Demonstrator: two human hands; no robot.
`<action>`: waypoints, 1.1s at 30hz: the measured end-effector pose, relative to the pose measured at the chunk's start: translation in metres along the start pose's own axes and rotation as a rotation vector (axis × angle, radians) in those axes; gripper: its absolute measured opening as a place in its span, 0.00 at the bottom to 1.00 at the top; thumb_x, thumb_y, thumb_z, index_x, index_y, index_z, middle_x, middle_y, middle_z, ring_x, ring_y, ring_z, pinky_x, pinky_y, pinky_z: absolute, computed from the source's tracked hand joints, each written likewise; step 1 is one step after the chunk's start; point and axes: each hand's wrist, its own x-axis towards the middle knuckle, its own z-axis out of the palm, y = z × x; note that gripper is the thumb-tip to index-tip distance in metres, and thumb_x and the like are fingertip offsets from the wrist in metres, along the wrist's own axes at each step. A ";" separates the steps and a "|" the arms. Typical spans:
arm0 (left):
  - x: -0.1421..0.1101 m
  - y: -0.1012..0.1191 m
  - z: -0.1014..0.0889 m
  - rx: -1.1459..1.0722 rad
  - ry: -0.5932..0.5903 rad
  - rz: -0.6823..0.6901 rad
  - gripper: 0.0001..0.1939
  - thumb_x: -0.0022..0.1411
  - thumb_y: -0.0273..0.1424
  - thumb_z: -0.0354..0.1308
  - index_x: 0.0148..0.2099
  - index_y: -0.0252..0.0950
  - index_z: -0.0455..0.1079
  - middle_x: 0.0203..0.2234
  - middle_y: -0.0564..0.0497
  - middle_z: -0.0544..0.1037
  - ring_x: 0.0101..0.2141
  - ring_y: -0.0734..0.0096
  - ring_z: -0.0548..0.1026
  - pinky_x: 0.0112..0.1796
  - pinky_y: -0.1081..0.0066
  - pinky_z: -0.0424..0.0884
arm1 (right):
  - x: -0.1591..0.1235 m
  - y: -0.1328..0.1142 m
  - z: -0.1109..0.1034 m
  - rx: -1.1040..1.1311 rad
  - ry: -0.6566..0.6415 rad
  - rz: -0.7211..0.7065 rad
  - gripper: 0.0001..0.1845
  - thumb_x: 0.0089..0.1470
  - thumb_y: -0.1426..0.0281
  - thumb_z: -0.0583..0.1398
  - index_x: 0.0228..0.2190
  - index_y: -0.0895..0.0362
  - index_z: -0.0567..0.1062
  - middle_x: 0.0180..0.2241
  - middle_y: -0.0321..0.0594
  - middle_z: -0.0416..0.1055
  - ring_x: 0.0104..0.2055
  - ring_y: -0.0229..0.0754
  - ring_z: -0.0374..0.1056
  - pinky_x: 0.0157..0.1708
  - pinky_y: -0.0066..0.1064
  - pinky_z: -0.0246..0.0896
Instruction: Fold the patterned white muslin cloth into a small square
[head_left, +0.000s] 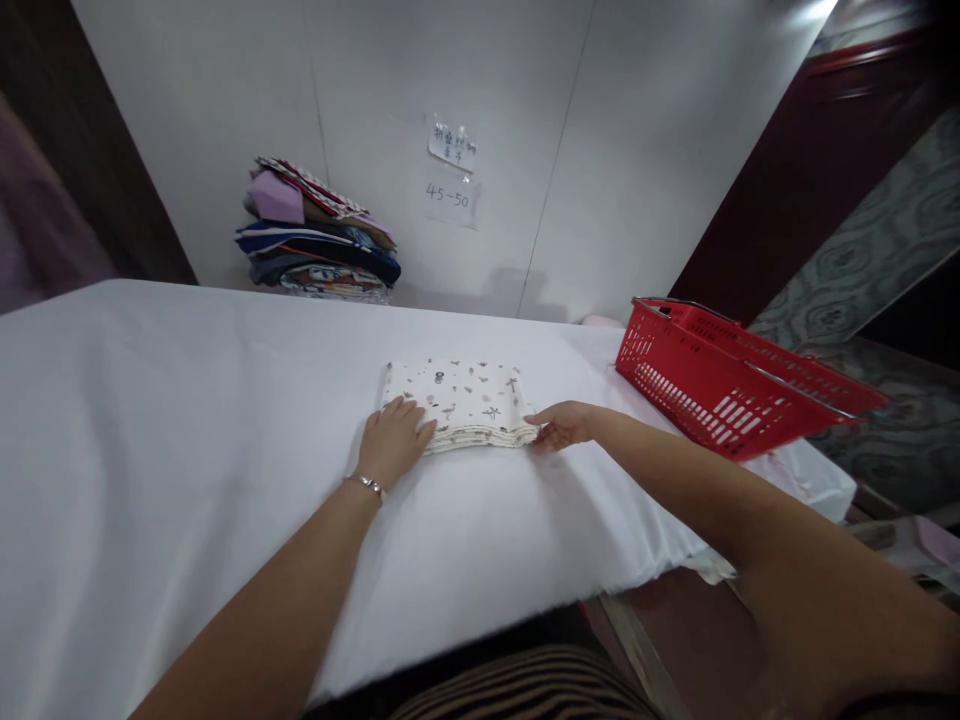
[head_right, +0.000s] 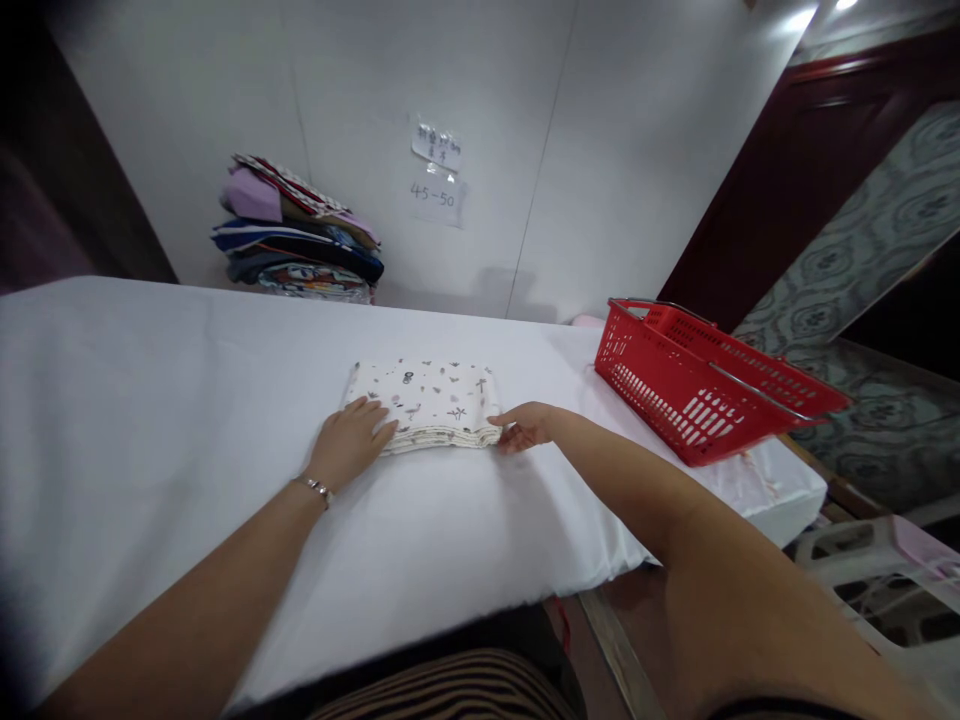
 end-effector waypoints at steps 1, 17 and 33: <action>0.000 0.000 0.000 -0.004 -0.001 -0.001 0.17 0.63 0.39 0.42 0.44 0.39 0.67 0.52 0.48 0.68 0.58 0.60 0.55 0.51 0.59 0.57 | 0.000 0.001 0.000 0.016 0.004 -0.006 0.19 0.48 0.63 0.64 0.38 0.65 0.70 0.28 0.43 0.72 0.30 0.38 0.71 0.29 0.24 0.69; 0.000 -0.002 0.001 -0.003 -0.005 0.011 0.18 0.63 0.40 0.41 0.46 0.39 0.67 0.52 0.49 0.68 0.58 0.61 0.55 0.51 0.59 0.56 | 0.003 0.007 0.007 0.007 0.120 -0.189 0.09 0.53 0.69 0.61 0.29 0.64 0.71 0.21 0.39 0.71 0.22 0.32 0.68 0.13 0.16 0.53; -0.002 -0.002 0.004 -0.019 -0.027 -0.061 0.20 0.63 0.42 0.39 0.50 0.41 0.65 0.55 0.50 0.65 0.59 0.63 0.53 0.51 0.58 0.58 | 0.009 0.018 -0.005 -0.098 0.399 -0.401 0.12 0.45 0.67 0.66 0.25 0.59 0.68 0.16 0.33 0.67 0.18 0.31 0.64 0.15 0.19 0.54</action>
